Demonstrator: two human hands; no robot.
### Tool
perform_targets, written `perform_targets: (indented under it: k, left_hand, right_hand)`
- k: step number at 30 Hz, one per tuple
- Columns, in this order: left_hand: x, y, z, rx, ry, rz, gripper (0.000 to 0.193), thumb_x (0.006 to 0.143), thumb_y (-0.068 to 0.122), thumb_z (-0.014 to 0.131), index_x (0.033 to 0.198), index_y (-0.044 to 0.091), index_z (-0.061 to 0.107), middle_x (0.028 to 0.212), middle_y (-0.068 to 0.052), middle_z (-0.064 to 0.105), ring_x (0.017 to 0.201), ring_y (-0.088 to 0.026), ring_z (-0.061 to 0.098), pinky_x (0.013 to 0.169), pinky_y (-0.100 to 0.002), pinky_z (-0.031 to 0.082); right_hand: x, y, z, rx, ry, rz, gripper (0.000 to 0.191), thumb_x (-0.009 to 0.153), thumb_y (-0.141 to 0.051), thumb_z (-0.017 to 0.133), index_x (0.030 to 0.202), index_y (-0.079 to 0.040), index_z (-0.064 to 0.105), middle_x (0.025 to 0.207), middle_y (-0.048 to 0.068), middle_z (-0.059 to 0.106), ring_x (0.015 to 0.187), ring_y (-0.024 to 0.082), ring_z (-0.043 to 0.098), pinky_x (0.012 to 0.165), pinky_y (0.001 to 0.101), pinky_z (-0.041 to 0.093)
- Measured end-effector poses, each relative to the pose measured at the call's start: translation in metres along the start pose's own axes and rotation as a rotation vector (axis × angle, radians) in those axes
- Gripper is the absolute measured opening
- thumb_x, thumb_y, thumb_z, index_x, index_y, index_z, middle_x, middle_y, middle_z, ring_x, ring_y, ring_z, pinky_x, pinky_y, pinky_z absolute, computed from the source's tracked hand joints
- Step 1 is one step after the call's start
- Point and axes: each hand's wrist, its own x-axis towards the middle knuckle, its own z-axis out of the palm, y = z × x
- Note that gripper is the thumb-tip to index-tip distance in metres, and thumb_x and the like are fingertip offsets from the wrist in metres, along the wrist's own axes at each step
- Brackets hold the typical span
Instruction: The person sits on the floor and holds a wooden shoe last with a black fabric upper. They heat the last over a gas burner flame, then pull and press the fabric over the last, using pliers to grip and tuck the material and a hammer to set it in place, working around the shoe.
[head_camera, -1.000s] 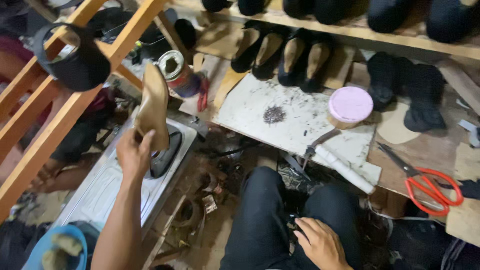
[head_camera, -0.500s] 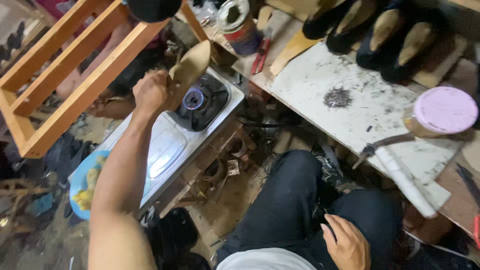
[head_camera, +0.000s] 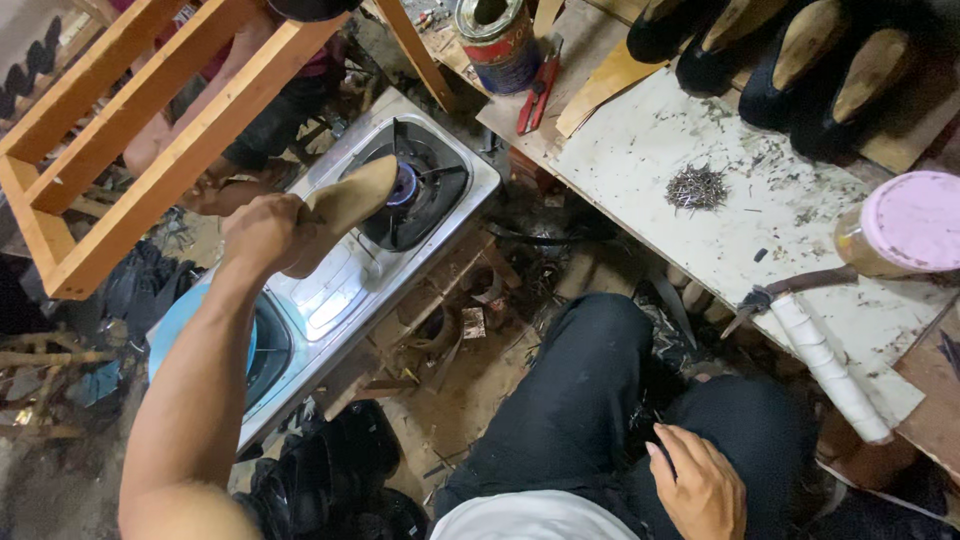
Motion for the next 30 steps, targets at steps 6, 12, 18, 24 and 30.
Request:
perform_targets:
  k: [6,12,18,24,30]
  left_hand:
    - [0.041,0.037,0.014,-0.162,0.172,-0.034,0.037,0.084,0.044,0.077,0.093,0.008,0.073,0.096,-0.017,0.071,0.09,-0.039,0.068,0.074,-0.051,0.054]
    - [0.081,0.08,0.024,-0.472,0.578,-0.058,0.032,0.087,0.035,0.08,0.096,0.005,0.072,0.094,-0.02,0.07,0.09,-0.043,0.065,0.075,-0.054,0.049]
    - [0.074,0.087,0.011,-0.544,0.441,-0.111,0.038,0.088,0.038,0.081,0.094,0.002,0.071,0.087,-0.021,0.07,0.081,-0.041,0.066,0.071,-0.05,0.051]
    - [-0.05,0.138,0.026,-1.177,0.021,-0.171,0.032,0.084,0.03,0.073,0.102,0.003,0.074,0.1,-0.012,0.073,0.077,-0.021,0.073,0.067,-0.037,0.063]
    - [-0.17,0.259,0.039,-1.258,-0.117,0.11,0.024,0.083,0.025,0.077,0.092,0.004,0.071,0.087,-0.011,0.071,0.078,-0.024,0.069,0.071,-0.037,0.055]
  right_hand:
    - [-0.001,-0.012,-0.007,-0.004,-0.046,0.057,0.035,0.087,-0.029,0.067,0.113,-0.007,0.076,0.111,0.008,0.076,0.101,0.027,0.073,0.088,0.0378,0.058]
    - [-0.006,-0.016,-0.006,-0.004,-0.013,0.043,0.034,0.086,-0.029,0.068,0.111,-0.007,0.076,0.111,0.007,0.076,0.099,0.026,0.073,0.088,0.0375,0.058]
    - [-0.006,-0.01,-0.001,0.034,-0.003,0.068,0.034,0.086,-0.028,0.069,0.112,-0.008,0.076,0.111,0.007,0.076,0.102,0.025,0.073,0.089,0.0371,0.058]
    - [0.015,-0.028,-0.024,0.337,-0.122,0.153,0.046,0.083,-0.028,0.073,0.125,-0.009,0.072,0.119,0.009,0.075,0.104,0.024,0.074,0.087,0.036,0.059]
    - [0.035,-0.086,-0.033,0.688,0.047,-0.022,0.088,0.082,-0.032,0.075,0.153,0.001,0.033,0.145,0.023,0.048,0.126,0.035,0.057,0.101,0.0447,0.049]
